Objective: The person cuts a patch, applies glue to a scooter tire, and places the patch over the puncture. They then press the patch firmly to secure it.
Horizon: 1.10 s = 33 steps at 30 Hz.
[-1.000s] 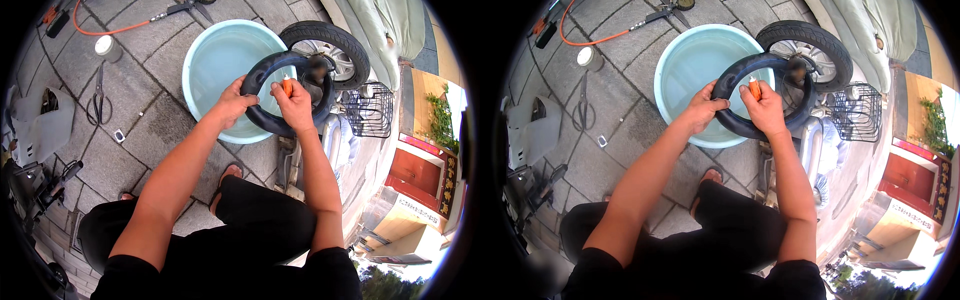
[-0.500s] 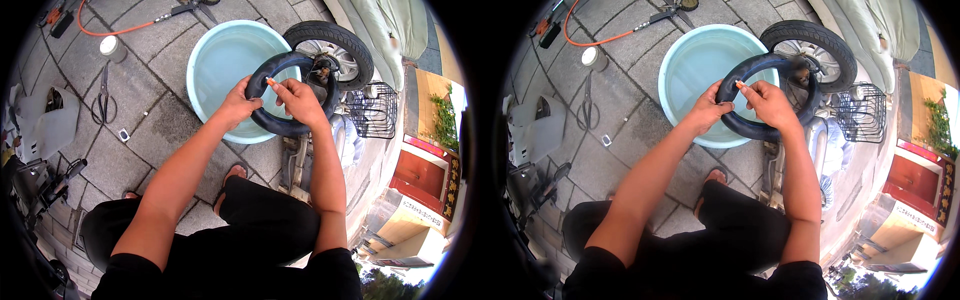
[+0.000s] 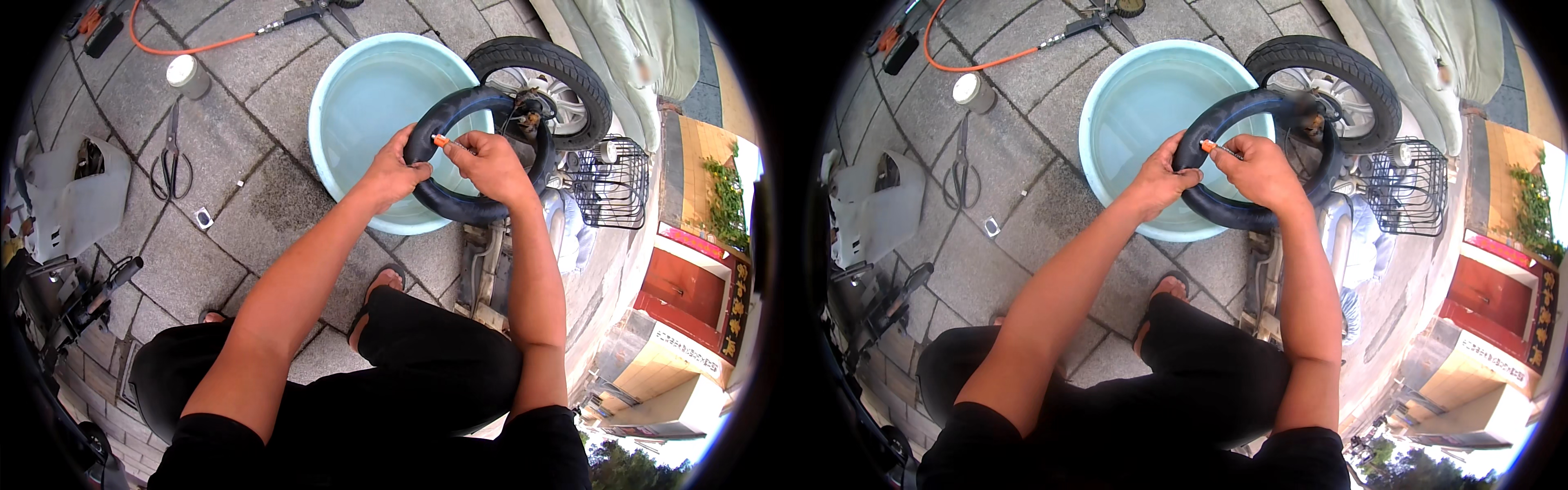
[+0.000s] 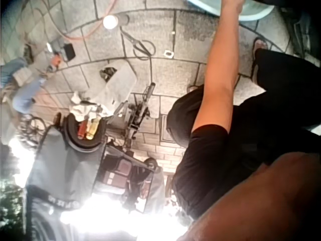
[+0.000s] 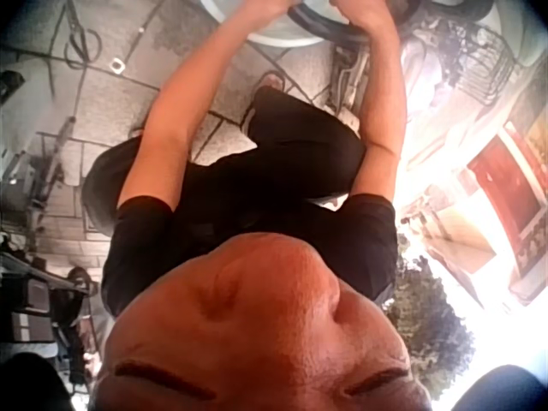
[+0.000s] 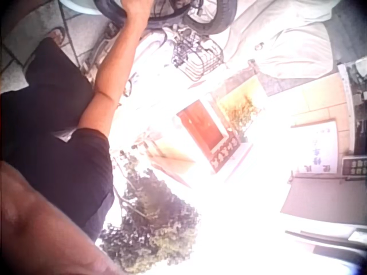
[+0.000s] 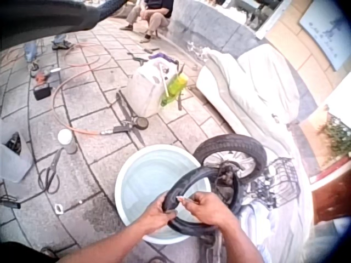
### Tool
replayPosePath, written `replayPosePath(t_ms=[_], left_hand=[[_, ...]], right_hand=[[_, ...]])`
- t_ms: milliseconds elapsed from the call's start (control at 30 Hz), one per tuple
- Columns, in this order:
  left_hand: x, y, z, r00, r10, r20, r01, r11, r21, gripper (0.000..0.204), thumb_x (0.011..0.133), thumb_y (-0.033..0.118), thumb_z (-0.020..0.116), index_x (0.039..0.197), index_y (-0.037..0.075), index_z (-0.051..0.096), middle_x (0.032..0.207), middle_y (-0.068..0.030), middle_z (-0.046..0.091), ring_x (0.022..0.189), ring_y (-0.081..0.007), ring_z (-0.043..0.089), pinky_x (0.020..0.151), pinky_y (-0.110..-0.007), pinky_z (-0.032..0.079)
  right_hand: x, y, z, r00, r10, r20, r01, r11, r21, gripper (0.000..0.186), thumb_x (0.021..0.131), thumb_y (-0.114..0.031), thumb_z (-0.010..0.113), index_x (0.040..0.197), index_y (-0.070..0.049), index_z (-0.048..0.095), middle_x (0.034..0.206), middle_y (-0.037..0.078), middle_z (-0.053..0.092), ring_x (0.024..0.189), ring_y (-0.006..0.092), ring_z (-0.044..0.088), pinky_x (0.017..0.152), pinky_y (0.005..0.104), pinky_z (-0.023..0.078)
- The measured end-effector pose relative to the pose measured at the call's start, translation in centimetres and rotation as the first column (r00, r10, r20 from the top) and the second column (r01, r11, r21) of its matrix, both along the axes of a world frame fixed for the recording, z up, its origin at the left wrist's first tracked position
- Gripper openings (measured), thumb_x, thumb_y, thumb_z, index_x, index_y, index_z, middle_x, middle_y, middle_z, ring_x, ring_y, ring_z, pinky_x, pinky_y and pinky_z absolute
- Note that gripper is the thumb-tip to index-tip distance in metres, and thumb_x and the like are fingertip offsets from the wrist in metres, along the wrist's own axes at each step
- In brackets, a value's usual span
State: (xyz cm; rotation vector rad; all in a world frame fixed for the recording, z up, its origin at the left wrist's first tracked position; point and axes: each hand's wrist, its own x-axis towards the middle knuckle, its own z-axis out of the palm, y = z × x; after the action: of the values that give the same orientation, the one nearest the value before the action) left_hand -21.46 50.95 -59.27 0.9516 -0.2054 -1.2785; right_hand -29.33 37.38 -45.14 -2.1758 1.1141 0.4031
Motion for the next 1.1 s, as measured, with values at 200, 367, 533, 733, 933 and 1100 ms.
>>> replayPosePath(t_ms=[200,367,533,733,933,1100], left_hand=[[0.0,0.0,-0.2,1.000,-0.001,0.003,0.001,1.000,0.011,0.077,0.090,-0.006,0.069,0.160,0.006,0.039,0.106,0.0037,0.058,0.087,-0.0042,0.056,0.083,-0.023,0.049],[-0.1,0.0,-0.6,1.000,0.003,-0.007,-0.003,1.000,0.000,0.077,0.090,-0.007,0.068,0.160,0.006,0.040,0.106,0.0037,0.058,0.087,-0.0040,0.056,0.084,-0.023,0.049],[-0.2,-0.1,-0.7,1.000,0.013,0.001,-0.014,1.000,0.012,0.075,0.090,-0.007,0.068,0.159,0.007,0.042,0.105,0.0044,0.058,0.086,-0.0038,0.055,0.083,-0.023,0.049],[-0.1,0.0,-0.5,0.999,0.004,-0.049,-0.004,1.000,-0.005,0.076,0.089,-0.007,0.068,0.159,0.007,0.042,0.109,0.0034,0.059,0.088,-0.0046,0.056,0.085,-0.024,0.049],[0.3,0.0,-0.3,0.998,0.028,-0.059,-0.028,1.000,-0.012,0.077,0.089,-0.007,0.069,0.159,0.006,0.040,0.117,-0.0005,0.062,0.095,-0.0076,0.059,0.091,-0.026,0.050],[0.2,0.1,-0.4,0.999,-0.009,-0.051,0.009,1.000,-0.002,0.077,0.089,-0.005,0.070,0.159,0.005,0.040,0.115,-0.0008,0.062,0.093,-0.0072,0.059,0.089,-0.025,0.050]], right_hand=[[0.5,0.1,0.3,0.999,-0.015,-0.032,0.015,1.000,-0.014,0.041,0.095,-0.036,0.074,0.097,0.004,0.073,0.071,0.009,0.068,0.067,0.0154,0.064,0.067,0.0337,0.053],[0.6,0.1,0.3,0.999,0.016,-0.043,-0.017,0.999,-0.029,0.041,0.095,-0.037,0.075,0.097,0.004,0.074,0.070,0.009,0.067,0.066,0.0156,0.064,0.066,0.0341,0.053],[0.8,0.0,0.6,0.998,0.019,-0.057,-0.020,1.000,-0.018,0.043,0.095,-0.038,0.075,0.096,0.004,0.074,0.070,0.009,0.067,0.066,0.0156,0.063,0.065,0.0339,0.052],[0.0,-0.4,0.8,0.999,-0.003,-0.032,0.002,0.999,-0.044,0.038,0.096,-0.036,0.076,0.097,0.001,0.075,0.067,-0.001,0.060,0.060,0.0064,0.052,0.053,0.0278,0.042],[-1.5,-0.5,1.6,0.958,-0.197,0.210,0.202,0.979,-0.002,0.031,0.089,-0.026,0.085,0.096,-0.001,0.070,0.071,-0.002,0.061,0.063,0.0071,0.055,0.059,0.0265,0.046],[-2.9,-0.2,-1.6,0.878,-0.078,0.472,0.099,0.995,-0.018,0.015,0.092,-0.015,0.075,0.099,-0.003,0.068,0.080,0.000,0.064,0.072,0.0063,0.055,0.066,0.0259,0.047]])
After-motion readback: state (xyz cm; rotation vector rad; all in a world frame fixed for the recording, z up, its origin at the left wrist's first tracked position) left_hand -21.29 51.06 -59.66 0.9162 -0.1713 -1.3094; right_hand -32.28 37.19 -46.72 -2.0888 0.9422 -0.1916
